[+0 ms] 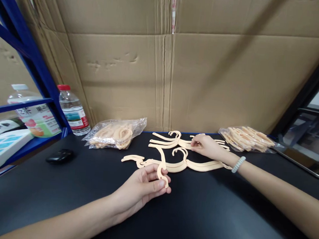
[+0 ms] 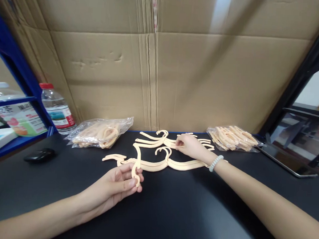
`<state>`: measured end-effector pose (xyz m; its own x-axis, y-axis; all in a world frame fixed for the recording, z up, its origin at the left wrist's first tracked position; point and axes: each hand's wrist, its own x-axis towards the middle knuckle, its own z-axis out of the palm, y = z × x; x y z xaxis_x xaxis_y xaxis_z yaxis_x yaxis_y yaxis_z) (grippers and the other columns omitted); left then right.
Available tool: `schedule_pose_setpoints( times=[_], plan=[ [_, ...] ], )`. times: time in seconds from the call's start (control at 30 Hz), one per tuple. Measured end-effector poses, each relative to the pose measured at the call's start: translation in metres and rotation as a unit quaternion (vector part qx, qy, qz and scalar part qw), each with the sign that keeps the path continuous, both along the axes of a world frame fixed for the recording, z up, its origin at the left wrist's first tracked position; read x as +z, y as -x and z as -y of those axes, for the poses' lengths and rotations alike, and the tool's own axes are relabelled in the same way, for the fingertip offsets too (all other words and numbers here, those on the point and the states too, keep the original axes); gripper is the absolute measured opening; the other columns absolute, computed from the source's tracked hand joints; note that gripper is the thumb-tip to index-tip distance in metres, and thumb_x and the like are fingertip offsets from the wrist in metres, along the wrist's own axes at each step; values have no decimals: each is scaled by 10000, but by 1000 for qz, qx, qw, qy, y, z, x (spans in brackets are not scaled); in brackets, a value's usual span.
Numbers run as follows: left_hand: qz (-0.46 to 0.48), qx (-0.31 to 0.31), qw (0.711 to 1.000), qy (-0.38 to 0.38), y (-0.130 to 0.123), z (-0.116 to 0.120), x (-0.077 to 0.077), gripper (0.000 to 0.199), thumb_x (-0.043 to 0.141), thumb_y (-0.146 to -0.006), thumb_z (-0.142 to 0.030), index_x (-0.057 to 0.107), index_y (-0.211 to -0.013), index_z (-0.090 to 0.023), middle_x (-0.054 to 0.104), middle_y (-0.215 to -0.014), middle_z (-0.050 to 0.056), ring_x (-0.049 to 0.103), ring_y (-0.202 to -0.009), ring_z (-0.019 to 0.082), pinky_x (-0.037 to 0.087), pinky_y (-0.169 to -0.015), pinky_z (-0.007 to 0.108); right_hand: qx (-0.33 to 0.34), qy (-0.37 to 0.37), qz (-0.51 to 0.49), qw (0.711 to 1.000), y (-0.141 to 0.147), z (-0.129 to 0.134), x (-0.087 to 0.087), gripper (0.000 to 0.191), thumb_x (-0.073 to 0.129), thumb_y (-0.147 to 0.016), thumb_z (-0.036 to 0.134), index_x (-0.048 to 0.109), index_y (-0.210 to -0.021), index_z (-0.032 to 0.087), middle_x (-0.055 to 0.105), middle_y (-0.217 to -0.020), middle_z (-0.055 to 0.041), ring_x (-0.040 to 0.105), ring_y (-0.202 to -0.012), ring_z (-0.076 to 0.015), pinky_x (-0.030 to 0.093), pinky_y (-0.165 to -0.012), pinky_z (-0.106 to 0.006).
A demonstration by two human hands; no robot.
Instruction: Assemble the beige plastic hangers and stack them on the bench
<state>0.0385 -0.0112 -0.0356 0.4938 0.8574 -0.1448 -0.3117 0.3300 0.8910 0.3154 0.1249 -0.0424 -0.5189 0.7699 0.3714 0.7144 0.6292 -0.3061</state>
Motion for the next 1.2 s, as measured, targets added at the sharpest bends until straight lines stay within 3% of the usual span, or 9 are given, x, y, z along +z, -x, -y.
schedule_pose_setpoints(
  times=[0.17, 0.47, 0.6, 0.73, 1.0, 1.2],
  plan=[
    [-2, 6, 1000, -4, -1, 1, 1, 247, 834, -713, -175, 656, -884, -161, 636, -778, -6, 663, -769, 91, 508, -772, 163, 3, 0, 0, 1000, 4, 4, 8, 59, 602, -808, 147, 609, -750, 158, 630, -740, -42, 572, -704, -179, 412, -657, -283],
    [-18, 35, 999, 8, 1, 3, 3, 261, 869, -666, -221, 701, -853, -151, 635, -777, -3, 664, -729, 97, 523, -734, 170, -15, -46, -50, 998, -28, 36, 51, 83, 505, -913, 282, 514, -905, 200, 640, -847, -35, 593, -731, -179, 449, -665, -293],
    [-18, 64, 997, -24, 4, 0, 9, 212, 847, -696, -228, 689, -811, -144, 616, -796, -8, 642, -716, 87, 525, -717, 165, -2, -64, -90, 994, -32, 62, 44, 212, 477, -958, 366, 548, -1066, 197, 666, -915, -67, 627, -807, -202, 489, -699, -308],
    [-18, 112, 992, -53, 7, -4, 15, 174, 808, -746, -213, 667, -827, -153, 610, -830, -8, 621, -746, 83, 510, -727, 159, 22, -67, -70, 995, -29, 81, 34, 202, 449, -981, 342, 596, -942, 210, 658, -870, -54, 610, -740, -185, 473, -630, -292],
    [-38, 135, 983, -122, 9, -8, 16, 176, 717, -839, -291, 596, -831, -163, 573, -766, 10, 531, -729, 117, 461, -675, 213, 42, -74, -77, 993, -28, 87, 34, 141, 453, -959, 261, 575, -905, 214, 640, -825, -45, 587, -690, -176, 470, -599, -293],
    [-45, 121, 985, -115, 9, -6, 14, 118, 655, -887, -289, 583, -878, -196, 538, -1006, 22, 516, -899, 148, 474, -750, 260, 47, -87, -86, 991, -25, 91, 33, 117, 458, -957, 248, 555, -901, 214, 621, -807, -31, 576, -687, -167, 458, -608, -284]
  ],
)
